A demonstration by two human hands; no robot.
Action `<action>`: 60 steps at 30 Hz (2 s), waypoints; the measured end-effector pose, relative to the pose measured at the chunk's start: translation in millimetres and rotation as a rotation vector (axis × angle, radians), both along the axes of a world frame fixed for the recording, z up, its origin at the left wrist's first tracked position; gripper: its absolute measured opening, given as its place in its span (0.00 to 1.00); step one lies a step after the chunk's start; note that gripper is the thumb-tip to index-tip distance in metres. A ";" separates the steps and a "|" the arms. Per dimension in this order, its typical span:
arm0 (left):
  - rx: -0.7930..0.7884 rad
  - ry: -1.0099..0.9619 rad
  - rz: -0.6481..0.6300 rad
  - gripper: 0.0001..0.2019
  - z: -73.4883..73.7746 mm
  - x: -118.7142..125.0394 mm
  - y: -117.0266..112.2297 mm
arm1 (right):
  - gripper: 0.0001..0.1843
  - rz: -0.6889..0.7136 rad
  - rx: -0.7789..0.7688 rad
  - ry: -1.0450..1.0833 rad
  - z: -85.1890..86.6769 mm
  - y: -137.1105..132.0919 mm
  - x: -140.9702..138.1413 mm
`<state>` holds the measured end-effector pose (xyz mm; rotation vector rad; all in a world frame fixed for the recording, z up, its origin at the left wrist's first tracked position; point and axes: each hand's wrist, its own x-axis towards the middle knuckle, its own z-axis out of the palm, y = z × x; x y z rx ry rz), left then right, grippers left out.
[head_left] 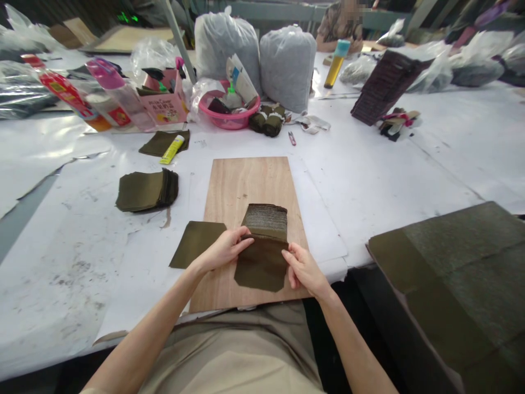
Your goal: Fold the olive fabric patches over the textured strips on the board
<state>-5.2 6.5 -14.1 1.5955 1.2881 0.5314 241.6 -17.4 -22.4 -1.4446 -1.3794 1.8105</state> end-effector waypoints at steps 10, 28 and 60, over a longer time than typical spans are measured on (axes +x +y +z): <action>-0.233 -0.080 -0.071 0.20 14.7 -3.8 -8.8 | 0.16 0.032 0.016 -0.117 -3.9 2.1 -1.3; -0.342 -0.076 -0.133 0.21 6.7 -14.0 -31.7 | 0.18 0.014 -0.023 -0.150 -4.3 2.2 -4.9; 0.485 0.630 0.002 0.04 6.0 6.0 -40.5 | 0.11 0.131 0.464 -0.972 33.8 -24.1 10.6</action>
